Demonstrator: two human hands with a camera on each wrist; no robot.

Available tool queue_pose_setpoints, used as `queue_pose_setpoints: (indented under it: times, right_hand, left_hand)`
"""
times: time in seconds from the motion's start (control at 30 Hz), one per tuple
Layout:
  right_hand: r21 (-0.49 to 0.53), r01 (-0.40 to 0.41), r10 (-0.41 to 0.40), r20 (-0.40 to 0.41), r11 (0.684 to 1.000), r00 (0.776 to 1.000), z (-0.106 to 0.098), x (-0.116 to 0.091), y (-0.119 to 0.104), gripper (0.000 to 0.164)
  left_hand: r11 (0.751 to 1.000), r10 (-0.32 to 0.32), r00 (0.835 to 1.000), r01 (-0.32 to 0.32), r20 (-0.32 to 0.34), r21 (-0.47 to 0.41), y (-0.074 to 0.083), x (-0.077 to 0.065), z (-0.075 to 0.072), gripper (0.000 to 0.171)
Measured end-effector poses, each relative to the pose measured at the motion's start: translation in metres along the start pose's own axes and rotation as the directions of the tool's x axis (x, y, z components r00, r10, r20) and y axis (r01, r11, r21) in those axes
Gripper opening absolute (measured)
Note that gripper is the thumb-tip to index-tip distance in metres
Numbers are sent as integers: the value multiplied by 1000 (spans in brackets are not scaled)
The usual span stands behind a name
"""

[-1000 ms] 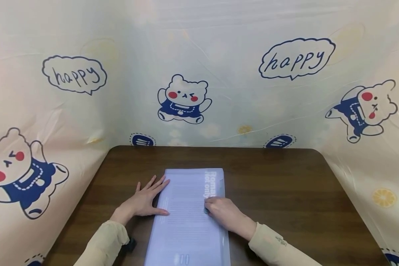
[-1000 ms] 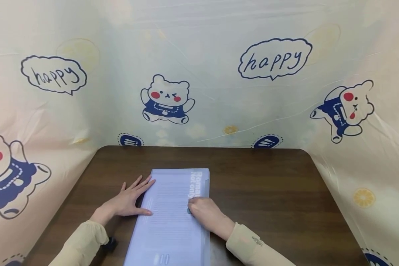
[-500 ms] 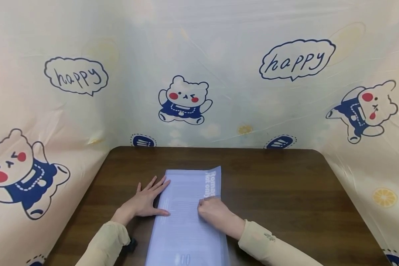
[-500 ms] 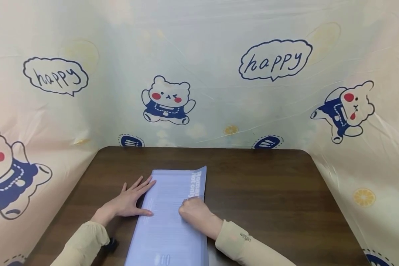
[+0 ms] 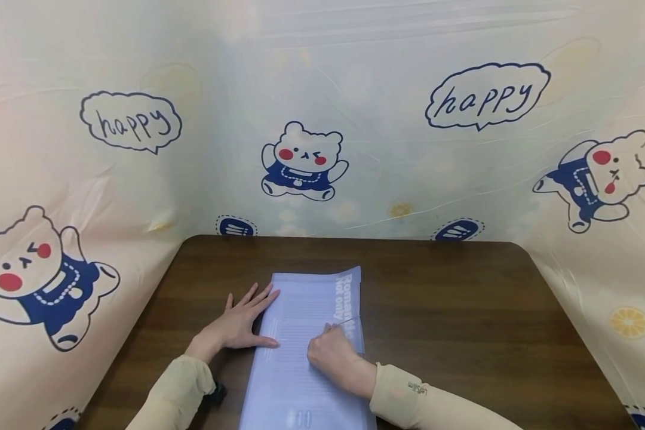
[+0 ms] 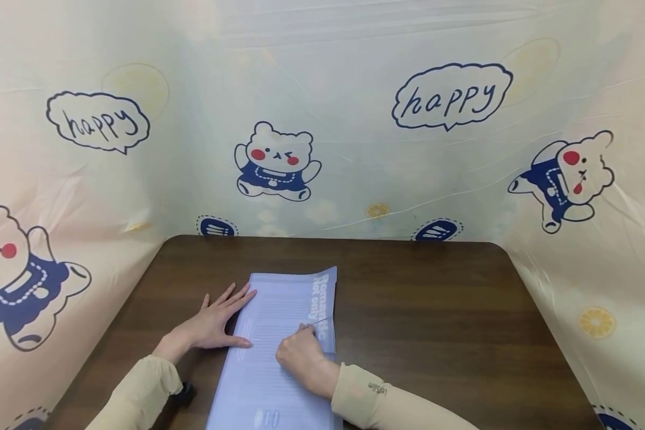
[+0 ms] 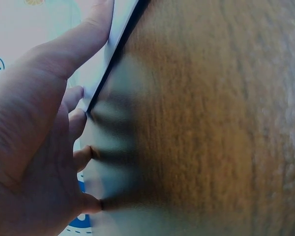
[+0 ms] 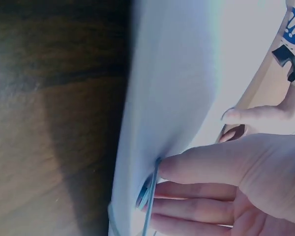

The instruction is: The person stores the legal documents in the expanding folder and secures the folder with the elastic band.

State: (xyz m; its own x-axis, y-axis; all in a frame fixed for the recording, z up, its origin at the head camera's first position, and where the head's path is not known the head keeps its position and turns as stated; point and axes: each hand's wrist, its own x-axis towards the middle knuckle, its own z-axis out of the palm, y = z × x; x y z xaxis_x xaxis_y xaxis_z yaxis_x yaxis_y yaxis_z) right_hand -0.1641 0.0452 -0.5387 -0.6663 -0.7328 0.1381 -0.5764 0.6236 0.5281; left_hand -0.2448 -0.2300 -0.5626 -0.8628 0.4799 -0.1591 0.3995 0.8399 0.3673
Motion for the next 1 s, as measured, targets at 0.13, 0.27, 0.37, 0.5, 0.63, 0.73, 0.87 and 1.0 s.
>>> queue_pose_setpoints:
  times: [0.13, 0.27, 0.37, 0.5, 0.63, 0.73, 0.87, 1.0]
  right_hand:
    - [10, 5, -5, -37, 1000, 999, 4, 0, 2, 10]
    - [25, 6, -3, -95, 1000, 995, 7, -2, 4, 19]
    - [49, -8, 14, -124, 999, 992, 9, -2, 5, 25]
    - [84, -20, 30, -124, 996, 992, 10, -4, 11, 25]
    - [128, -15, 26, -86, 992, 996, 12, -8, 19, 24]
    - [186, -12, 20, -41, 982, 999, 14, -12, 28, 21]
    - [249, -27, 27, 5, 968, 1000, 17, -20, 41, 18]
    - [312, -36, 33, 14, 949, 999, 20, -28, 54, 13]
  left_hand:
    - [1000, 1, 1000, -1, -6, -2, 0, -1, 0, 123]
    - [1000, 0, 1000, 0, -1, -1, -1, -3, 0, 123]
    - [1000, 0, 1000, 0, 0, 0, -1, -3, 1, 123]
    - [1000, -2, 1000, 2, 3, 0, 0, -2, 0, 122]
    - [1000, -11, 1000, 11, 7, -4, 1, -1, 2, 123]
    - [1000, -11, 1000, 12, 11, -13, 3, 0, 3, 123]
    - [1000, -13, 1000, 13, 12, -20, 4, 1, 3, 123]
    - [1000, -20, 1000, 20, 9, -18, 3, -1, 3, 123]
